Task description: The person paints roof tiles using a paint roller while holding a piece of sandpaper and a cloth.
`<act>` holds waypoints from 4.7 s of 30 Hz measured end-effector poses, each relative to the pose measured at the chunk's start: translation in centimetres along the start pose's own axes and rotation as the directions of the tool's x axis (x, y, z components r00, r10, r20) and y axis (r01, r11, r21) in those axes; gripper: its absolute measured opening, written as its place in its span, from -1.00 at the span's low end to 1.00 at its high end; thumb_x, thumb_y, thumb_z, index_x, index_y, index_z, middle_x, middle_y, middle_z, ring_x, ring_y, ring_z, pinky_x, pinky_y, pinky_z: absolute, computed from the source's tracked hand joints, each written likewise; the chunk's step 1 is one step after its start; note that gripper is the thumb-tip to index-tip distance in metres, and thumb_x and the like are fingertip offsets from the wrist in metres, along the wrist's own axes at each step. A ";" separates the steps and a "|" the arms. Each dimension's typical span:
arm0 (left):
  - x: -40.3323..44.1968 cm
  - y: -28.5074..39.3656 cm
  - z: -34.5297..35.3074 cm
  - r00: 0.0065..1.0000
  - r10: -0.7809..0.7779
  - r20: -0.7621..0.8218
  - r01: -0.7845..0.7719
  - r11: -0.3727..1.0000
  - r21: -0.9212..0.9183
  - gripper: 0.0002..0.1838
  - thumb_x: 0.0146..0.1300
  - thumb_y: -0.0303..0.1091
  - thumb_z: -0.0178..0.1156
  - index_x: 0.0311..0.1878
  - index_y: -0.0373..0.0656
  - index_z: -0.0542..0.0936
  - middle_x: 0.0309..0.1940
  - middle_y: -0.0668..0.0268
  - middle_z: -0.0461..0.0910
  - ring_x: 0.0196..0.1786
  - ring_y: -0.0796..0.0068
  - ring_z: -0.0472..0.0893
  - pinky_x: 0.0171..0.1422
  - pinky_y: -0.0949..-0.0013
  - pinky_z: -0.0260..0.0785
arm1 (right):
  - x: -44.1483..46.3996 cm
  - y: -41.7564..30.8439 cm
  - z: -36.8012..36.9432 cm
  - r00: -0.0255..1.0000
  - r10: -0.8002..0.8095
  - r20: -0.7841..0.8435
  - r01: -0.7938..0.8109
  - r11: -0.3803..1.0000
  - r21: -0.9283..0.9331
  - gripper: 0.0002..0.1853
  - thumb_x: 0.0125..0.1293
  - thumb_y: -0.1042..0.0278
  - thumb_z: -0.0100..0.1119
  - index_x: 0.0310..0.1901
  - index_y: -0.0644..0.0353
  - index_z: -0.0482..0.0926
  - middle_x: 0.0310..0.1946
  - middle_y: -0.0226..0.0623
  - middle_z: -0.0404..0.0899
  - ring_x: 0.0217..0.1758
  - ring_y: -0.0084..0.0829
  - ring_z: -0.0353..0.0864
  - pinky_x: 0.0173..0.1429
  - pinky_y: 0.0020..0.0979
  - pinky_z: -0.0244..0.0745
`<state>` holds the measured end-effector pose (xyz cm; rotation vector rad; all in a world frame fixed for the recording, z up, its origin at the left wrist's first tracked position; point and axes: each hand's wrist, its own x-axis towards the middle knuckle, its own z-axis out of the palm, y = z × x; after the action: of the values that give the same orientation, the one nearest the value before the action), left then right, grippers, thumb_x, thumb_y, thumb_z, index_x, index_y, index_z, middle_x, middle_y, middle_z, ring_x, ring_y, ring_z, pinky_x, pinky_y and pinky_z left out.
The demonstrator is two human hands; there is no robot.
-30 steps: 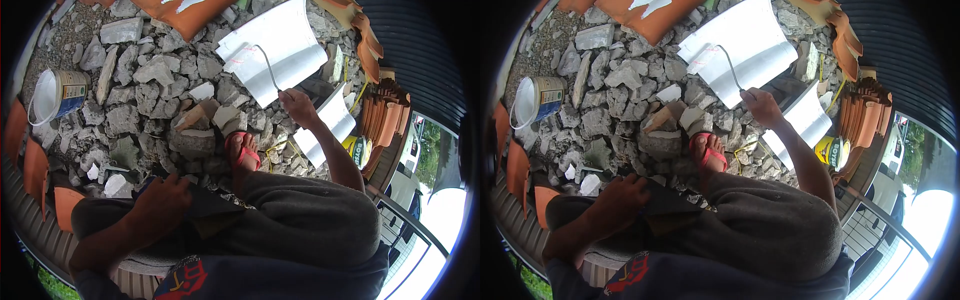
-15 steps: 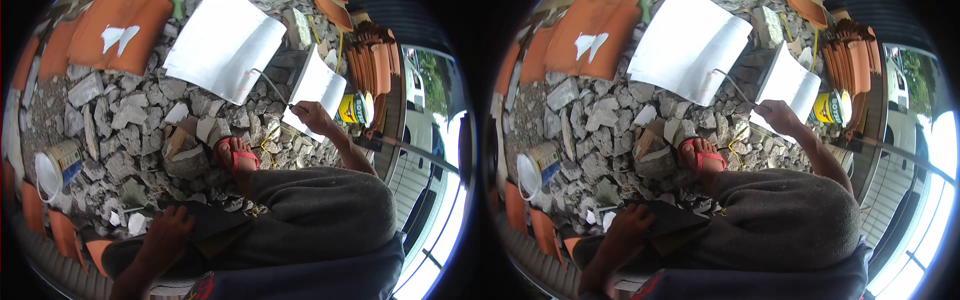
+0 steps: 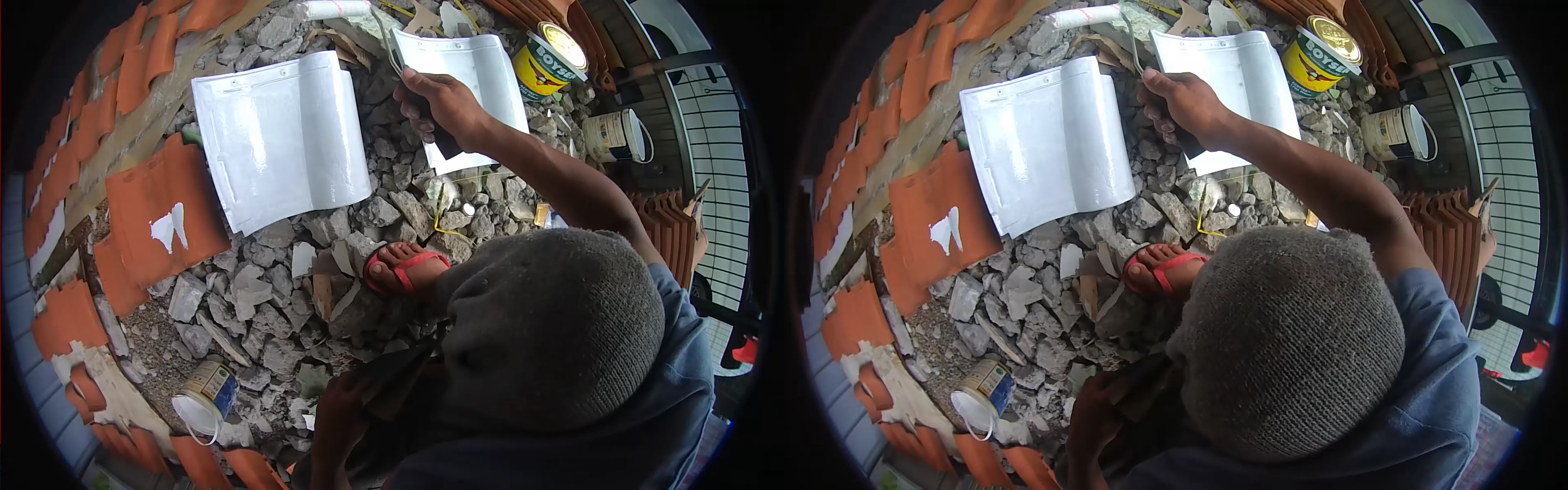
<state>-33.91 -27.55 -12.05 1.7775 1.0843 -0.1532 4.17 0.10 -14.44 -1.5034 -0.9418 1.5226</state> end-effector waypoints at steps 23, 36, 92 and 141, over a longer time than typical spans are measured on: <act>2.6 1.6 0.2 0.994 -0.108 -0.009 0.107 0.991 -0.079 -0.53 0.03 -0.54 0.38 0.10 -0.12 0.70 0.01 0.13 0.65 0.06 -0.04 0.62 0.13 0.05 0.51 | 2.3 1.8 11.7 0.996 0.031 0.084 -0.056 0.948 0.315 -0.58 0.65 0.09 0.04 -0.16 0.39 0.53 -0.48 -0.25 0.51 -0.54 -0.46 0.45 -0.45 -0.30 0.51; 1.4 1.3 0.2 0.992 -0.105 -0.068 0.099 0.991 -0.086 -0.55 0.05 -0.53 0.38 0.09 -0.16 0.69 0.01 0.09 0.64 0.03 -0.07 0.62 0.12 0.04 0.50 | 0.3 3.8 11.9 0.980 0.084 0.178 -0.126 0.964 0.236 -0.55 0.67 0.03 -0.04 -0.09 0.38 0.47 -0.51 -0.33 0.42 -0.55 -0.50 0.39 -0.46 -0.32 0.44; -1.0 -1.0 1.2 0.994 -0.107 -0.032 0.104 0.991 -0.079 -0.42 0.06 -0.44 0.39 0.25 -0.07 0.66 0.20 0.03 0.61 0.21 -0.09 0.62 0.28 0.01 0.51 | -2.2 9.5 12.6 0.972 0.136 0.192 -0.119 0.988 -0.095 -0.39 0.65 -0.20 -0.08 -0.25 0.29 0.56 -0.52 -0.37 0.48 -0.49 -0.54 0.46 -0.37 -0.37 0.44; 0.2 0.9 -0.6 0.995 -0.064 -0.076 0.053 0.990 -0.134 -0.46 0.15 -0.35 0.36 0.27 -0.05 0.67 0.04 0.00 0.68 0.08 -0.11 0.66 0.13 0.02 0.54 | -2.9 10.1 11.7 0.957 0.161 0.242 -0.152 0.987 -0.058 -0.45 0.65 -0.17 -0.04 -0.19 0.28 0.51 -0.62 -0.45 0.39 -0.63 -0.60 0.35 -0.54 -0.42 0.30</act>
<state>-33.39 -27.03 -11.23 1.6461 1.1780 -0.0446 -7.87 -6.57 -22.07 -1.4682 -1.0176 1.8476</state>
